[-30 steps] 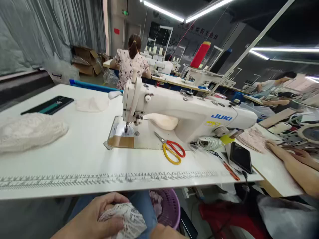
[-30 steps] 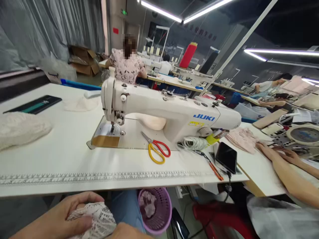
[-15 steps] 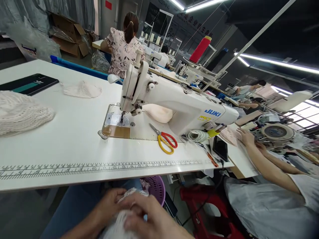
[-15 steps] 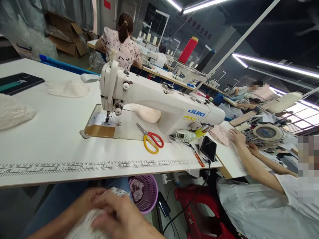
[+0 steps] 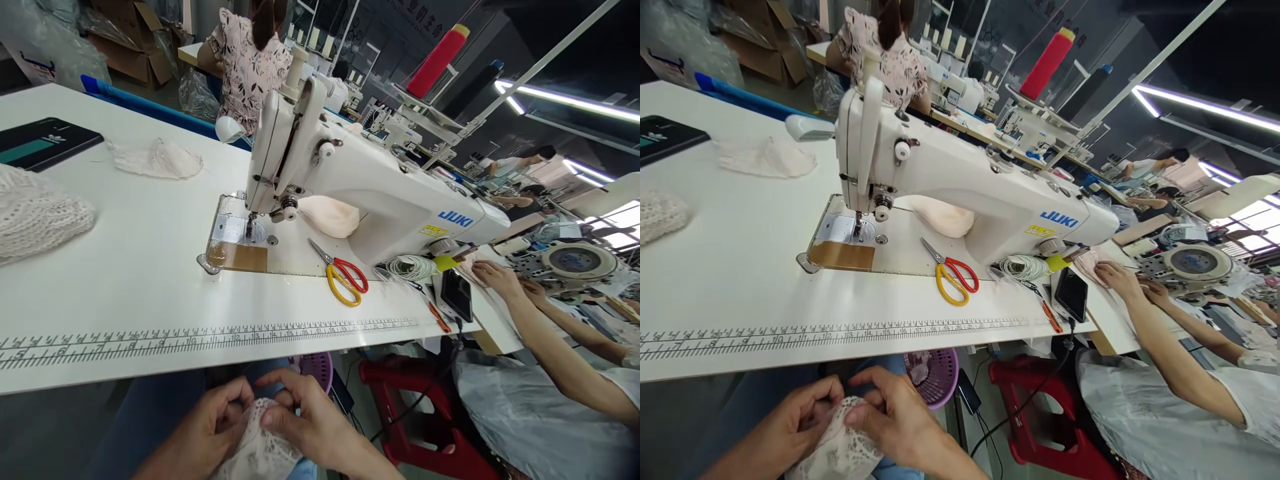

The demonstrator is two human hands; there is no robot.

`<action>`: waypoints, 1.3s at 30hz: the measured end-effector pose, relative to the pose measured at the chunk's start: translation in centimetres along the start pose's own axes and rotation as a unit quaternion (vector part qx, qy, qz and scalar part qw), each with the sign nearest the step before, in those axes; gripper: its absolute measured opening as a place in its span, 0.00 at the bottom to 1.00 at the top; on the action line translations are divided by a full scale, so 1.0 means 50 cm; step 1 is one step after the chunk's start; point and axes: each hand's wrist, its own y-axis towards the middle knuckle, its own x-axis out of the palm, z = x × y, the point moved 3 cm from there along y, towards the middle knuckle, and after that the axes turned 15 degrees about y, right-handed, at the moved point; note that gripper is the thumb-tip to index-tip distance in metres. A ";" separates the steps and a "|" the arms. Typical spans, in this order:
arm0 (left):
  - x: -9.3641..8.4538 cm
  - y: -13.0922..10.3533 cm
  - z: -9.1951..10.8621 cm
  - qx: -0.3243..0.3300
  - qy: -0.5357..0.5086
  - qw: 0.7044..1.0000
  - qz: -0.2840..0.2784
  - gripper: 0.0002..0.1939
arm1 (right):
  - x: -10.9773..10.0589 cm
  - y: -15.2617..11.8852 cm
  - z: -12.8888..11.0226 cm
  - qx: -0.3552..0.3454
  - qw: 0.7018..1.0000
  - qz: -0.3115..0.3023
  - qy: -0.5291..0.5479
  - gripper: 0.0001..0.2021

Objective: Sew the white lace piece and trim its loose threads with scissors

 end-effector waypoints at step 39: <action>-0.091 -0.106 0.045 -0.150 0.322 0.935 -0.004 0.16 | 0.027 0.011 -0.013 -0.091 0.986 -0.046 -0.133 0.05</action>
